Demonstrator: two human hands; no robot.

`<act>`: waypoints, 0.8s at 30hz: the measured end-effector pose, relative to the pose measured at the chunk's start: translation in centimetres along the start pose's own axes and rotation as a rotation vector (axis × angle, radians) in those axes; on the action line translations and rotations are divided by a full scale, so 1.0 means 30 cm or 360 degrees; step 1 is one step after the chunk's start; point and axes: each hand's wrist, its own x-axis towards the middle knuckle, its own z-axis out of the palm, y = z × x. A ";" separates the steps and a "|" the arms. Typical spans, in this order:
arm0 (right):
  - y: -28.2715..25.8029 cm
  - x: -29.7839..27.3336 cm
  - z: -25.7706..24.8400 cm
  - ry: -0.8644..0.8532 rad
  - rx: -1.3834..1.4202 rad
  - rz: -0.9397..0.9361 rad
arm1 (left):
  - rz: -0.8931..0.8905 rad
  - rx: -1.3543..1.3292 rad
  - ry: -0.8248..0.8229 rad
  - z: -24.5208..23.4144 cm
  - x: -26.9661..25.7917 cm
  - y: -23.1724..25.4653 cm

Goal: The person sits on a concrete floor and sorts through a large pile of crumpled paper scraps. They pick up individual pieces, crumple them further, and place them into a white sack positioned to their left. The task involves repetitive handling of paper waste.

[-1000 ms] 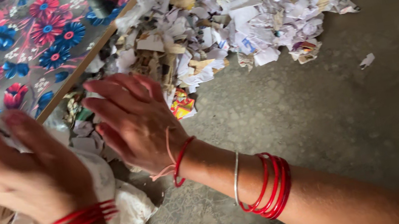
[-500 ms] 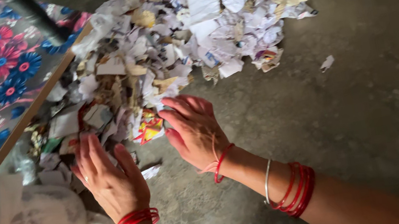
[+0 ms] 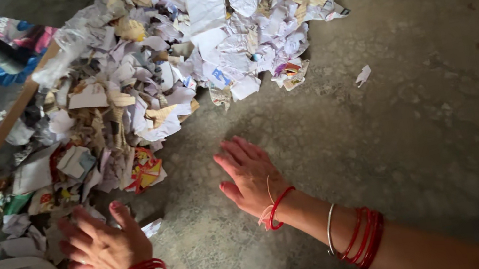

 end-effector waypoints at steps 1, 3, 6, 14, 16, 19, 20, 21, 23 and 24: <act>0.002 -0.008 -0.002 -0.0030 -0.0001 -0.0017 | -0.0027 -0.0022 -0.0029 0.004 0.007 -0.008; -0.002 -0.015 -0.010 -0.0112 -0.0002 -0.0051 | 0.0121 -0.0108 0.0016 0.010 0.022 -0.031; -0.016 0.005 -0.011 -0.0215 0.0006 -0.0103 | 0.0313 -0.0170 0.0068 0.017 0.061 -0.072; -0.092 0.103 0.035 -0.0329 0.0056 -0.0184 | 0.0251 -0.0218 0.0039 0.023 0.127 -0.146; -0.107 0.128 0.039 -0.0325 0.0029 -0.0223 | 0.0191 -0.0169 0.0049 0.027 0.151 -0.173; -0.136 0.166 0.047 -0.0379 -0.0056 -0.0221 | 0.0058 -0.0182 0.0053 0.042 0.188 -0.203; -0.144 0.175 0.048 -0.0407 -0.0095 -0.0206 | 0.0028 -0.0177 0.0030 0.045 0.200 -0.208; -0.152 0.182 0.050 -0.0411 -0.0147 -0.0219 | -0.0002 -0.0172 0.0008 0.048 0.215 -0.209; -0.164 0.192 0.057 -0.0416 -0.0257 -0.0240 | -0.0071 -0.0146 -0.0044 0.057 0.245 -0.205; -0.169 0.196 0.060 -0.0411 -0.0294 -0.0250 | -0.0110 -0.0125 -0.0075 0.063 0.261 -0.200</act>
